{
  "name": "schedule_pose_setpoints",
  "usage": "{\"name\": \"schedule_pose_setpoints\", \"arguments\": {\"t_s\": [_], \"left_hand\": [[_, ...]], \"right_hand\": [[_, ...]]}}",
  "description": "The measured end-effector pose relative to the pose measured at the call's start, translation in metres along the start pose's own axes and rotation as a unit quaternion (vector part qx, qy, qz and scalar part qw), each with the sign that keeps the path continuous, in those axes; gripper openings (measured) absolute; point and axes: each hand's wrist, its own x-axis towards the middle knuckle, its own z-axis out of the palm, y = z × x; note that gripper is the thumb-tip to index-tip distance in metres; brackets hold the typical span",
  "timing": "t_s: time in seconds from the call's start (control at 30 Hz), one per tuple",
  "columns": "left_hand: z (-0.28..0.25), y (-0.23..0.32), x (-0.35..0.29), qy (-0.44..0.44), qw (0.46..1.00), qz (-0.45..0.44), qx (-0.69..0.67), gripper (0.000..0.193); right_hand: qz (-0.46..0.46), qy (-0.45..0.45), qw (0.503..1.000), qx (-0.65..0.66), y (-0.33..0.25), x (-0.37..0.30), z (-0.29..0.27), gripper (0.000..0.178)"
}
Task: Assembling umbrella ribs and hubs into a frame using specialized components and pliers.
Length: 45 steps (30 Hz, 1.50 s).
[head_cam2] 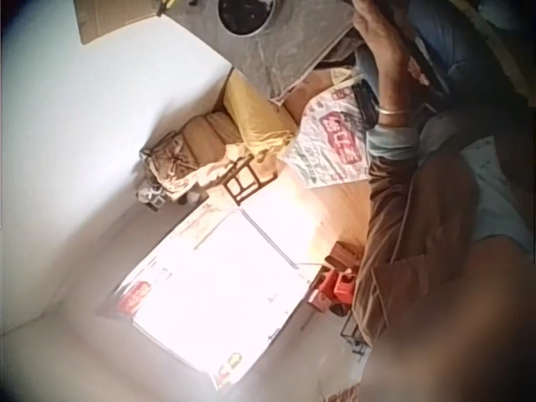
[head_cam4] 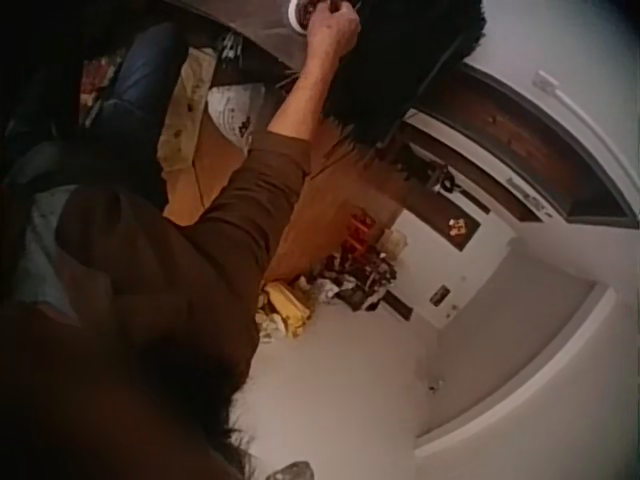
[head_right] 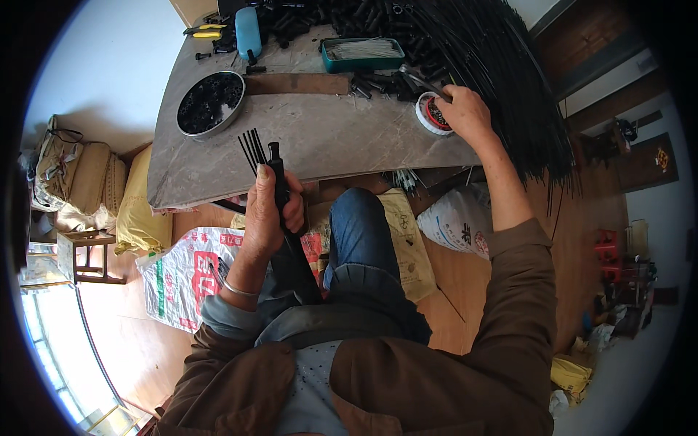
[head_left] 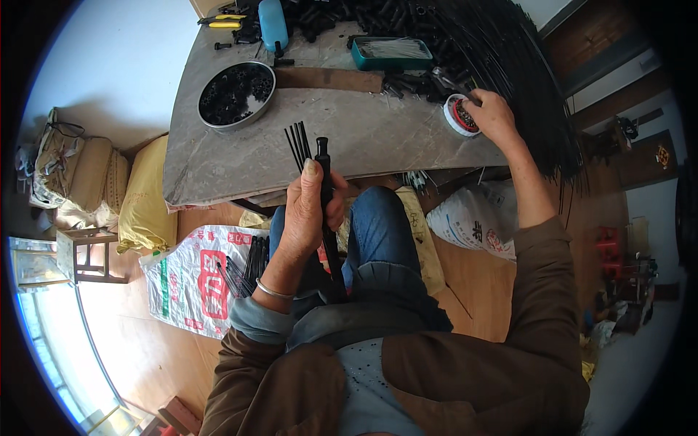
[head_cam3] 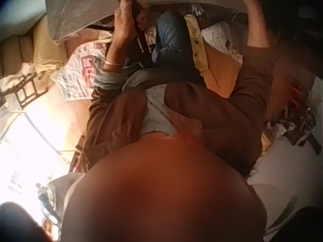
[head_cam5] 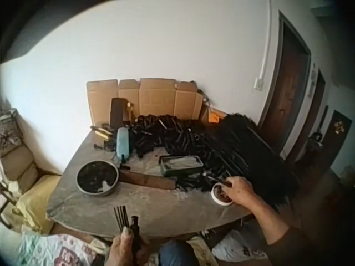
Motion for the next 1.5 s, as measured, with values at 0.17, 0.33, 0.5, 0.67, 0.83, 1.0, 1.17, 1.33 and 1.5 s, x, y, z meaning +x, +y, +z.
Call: {"name": "schedule_pose_setpoints", "arguments": {"t_s": [0.17, 0.33, 0.5, 0.67, 0.83, 1.0, 1.17, 1.33, 1.5], "left_hand": [[0.001, 0.000, -0.003, -0.007, 1.000, 0.005, -0.022, 0.060], [0.002, 0.001, -0.010, -0.004, 1.000, 0.014, -0.015, 0.059], [0.008, 0.004, -0.020, 0.018, 1.000, 0.022, -0.012, 0.057], [0.012, 0.007, -0.029, 0.071, 0.995, 0.060, 0.045, 0.052], [0.008, 0.015, -0.042, 0.094, 0.990, 0.097, 0.025, 0.053], [-0.002, 0.014, -0.047, 0.116, 0.984, 0.134, -0.013, 0.052], [-0.008, 0.014, -0.048, 0.116, 0.983, 0.139, -0.014, 0.051], [-0.010, 0.017, -0.052, 0.122, 0.984, 0.127, -0.017, 0.050], [-0.014, 0.015, -0.052, 0.122, 0.985, 0.125, 0.004, 0.054]], "right_hand": [[0.003, 0.002, 0.995, 0.100, 0.014, 0.009, -0.001, 0.029], [0.052, -0.043, 0.939, 0.338, 0.006, -0.005, -0.016, 0.020], [0.109, -0.181, 0.649, 0.731, -0.042, -0.055, -0.011, 0.015], [0.085, -0.286, 0.509, 0.808, -0.117, -0.114, 0.030, 0.018], [0.043, -0.323, 0.480, 0.814, -0.168, -0.151, 0.054, 0.024], [0.056, -0.305, 0.534, 0.786, -0.190, -0.166, 0.063, 0.025], [0.056, -0.244, 0.635, 0.731, -0.214, -0.186, 0.054, 0.025], [0.021, -0.200, 0.681, 0.704, -0.222, -0.190, 0.058, 0.024], [0.016, -0.186, 0.695, 0.694, -0.227, -0.192, 0.054, 0.023]]}}
